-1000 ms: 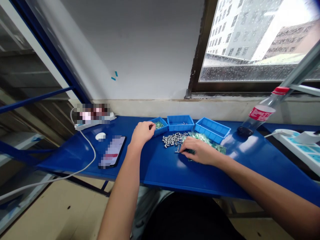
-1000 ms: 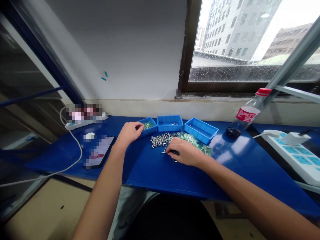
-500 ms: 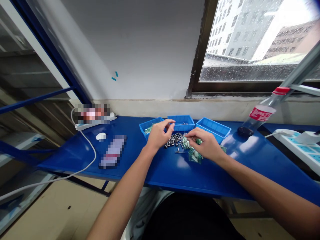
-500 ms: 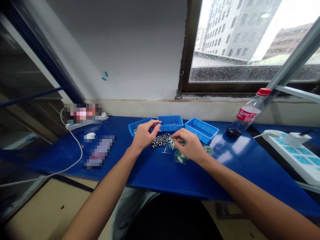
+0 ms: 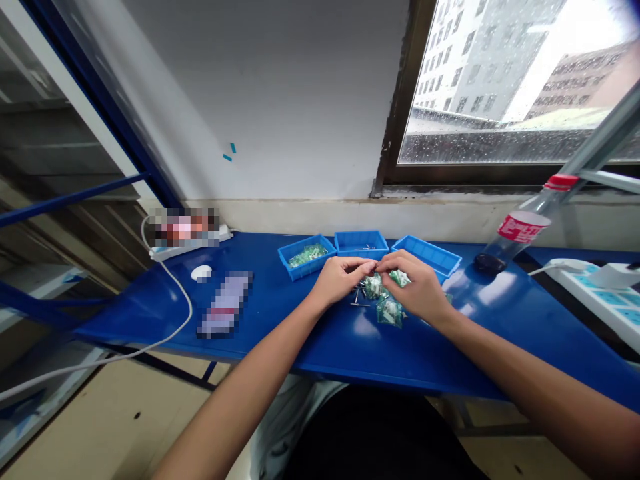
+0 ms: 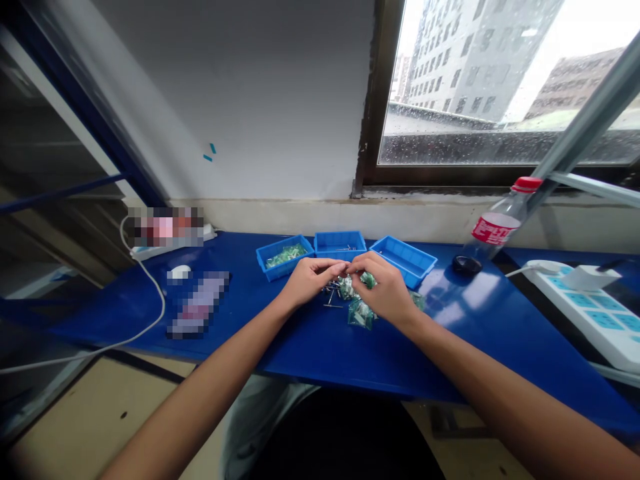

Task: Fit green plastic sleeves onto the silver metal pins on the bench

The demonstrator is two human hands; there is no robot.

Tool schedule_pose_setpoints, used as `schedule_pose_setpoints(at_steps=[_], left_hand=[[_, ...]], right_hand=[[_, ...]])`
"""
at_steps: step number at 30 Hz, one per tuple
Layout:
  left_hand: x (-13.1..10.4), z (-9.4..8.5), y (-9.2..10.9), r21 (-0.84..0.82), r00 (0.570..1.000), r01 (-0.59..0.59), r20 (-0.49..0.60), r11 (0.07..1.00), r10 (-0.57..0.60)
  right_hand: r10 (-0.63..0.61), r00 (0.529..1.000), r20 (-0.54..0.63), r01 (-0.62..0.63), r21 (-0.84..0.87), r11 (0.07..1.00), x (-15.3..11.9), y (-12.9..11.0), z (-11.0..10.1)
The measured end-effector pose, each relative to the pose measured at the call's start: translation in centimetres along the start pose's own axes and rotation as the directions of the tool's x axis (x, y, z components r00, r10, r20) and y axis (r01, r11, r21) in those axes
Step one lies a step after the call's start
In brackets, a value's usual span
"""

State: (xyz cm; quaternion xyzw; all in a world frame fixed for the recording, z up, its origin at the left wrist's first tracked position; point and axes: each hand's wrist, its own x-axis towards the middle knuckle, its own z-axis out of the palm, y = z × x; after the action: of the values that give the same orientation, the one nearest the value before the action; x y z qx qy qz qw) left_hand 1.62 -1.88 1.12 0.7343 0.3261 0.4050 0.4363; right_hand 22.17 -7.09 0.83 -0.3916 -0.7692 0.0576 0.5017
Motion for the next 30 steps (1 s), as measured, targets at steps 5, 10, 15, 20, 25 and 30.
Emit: schedule_pose_setpoints(at_steps=[5,10,15,20,25,30], left_hand=[[0.3,0.3,0.1,-0.086,0.998,0.023,-0.062,0.996,-0.028],[0.2,0.7,-0.1,-0.116,0.997,-0.022,-0.082,0.993,0.013],[0.2,0.8,-0.6,0.029,0.997,-0.076,-0.032,0.997,0.076],[0.1,0.8,-0.3,0.086,0.996,-0.091,-0.004,0.992,0.092],[0.1,0.6,0.4,0.115,0.994,-0.104,-0.004,0.988,0.105],[0.4,0.4,0.0,-0.018,0.996,-0.082,-0.042,0.996,0.081]], right_hand=[[0.055,0.998,0.016,-0.055,0.042,0.998,-0.1,0.4,0.0],[0.276,0.961,0.015,-0.275,0.145,0.951,-0.3,0.8,0.1],[0.334,0.940,0.073,-0.342,0.222,0.913,-0.2,0.8,0.2],[0.333,0.938,0.098,-0.346,0.189,0.919,-0.2,1.0,0.3],[0.332,0.935,0.124,-0.352,0.221,0.910,-0.3,1.6,0.3],[0.274,0.952,0.136,-0.297,0.195,0.935,-0.3,1.3,0.2]])
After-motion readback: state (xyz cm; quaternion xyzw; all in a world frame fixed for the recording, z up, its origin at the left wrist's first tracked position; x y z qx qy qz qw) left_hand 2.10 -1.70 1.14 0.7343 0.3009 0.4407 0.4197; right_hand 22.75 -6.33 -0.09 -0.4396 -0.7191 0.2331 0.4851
